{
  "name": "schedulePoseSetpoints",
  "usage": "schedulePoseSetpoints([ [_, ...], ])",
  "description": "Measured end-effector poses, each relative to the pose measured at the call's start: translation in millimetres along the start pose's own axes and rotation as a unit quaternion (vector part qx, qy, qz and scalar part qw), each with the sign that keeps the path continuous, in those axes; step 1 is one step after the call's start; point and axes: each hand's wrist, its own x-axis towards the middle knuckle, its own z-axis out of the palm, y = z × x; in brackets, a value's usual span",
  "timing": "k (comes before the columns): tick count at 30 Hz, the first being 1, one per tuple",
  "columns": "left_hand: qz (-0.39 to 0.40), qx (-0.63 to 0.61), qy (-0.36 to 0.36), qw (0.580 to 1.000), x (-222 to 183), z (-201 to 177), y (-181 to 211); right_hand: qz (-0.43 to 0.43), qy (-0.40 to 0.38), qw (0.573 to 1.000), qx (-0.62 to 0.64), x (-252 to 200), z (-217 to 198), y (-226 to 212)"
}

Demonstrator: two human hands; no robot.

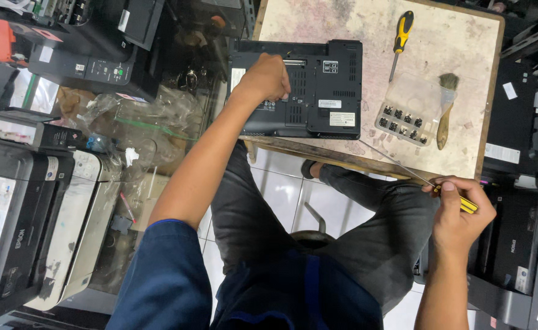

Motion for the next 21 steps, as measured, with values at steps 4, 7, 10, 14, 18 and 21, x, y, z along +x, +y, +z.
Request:
schedulePoseSetpoints([
  [4, -0.098, -0.021, -0.019, 0.995, -7, -8, 15, 0.002, -0.004, 1.0, 0.004, 0, -2, 3],
  [7, -0.108, -0.003, -0.02, 0.994, -4, -8, 15, 0.002, -0.003, 1.0, -0.013, 0, 0, 0],
  [10, -0.098, 0.032, -0.022, 0.994, 3, -4, 9, 0.003, -0.006, 1.0, 0.003, 1, -1, 7],
  [14, -0.118, 0.015, 0.005, 0.993, 2, 2, 7, 0.001, -0.008, 1.0, 0.009, 2, 5, 11],
  [18, -0.127, 0.054, 0.045, 0.989, 3, 9, 0, 0.012, -0.017, 1.0, 0.005, 10, 23, 2],
  [21, -0.042, 0.068, 0.101, 0.992, -2, 29, -24, -0.009, -0.046, 0.999, -0.008, 28, 47, -22],
])
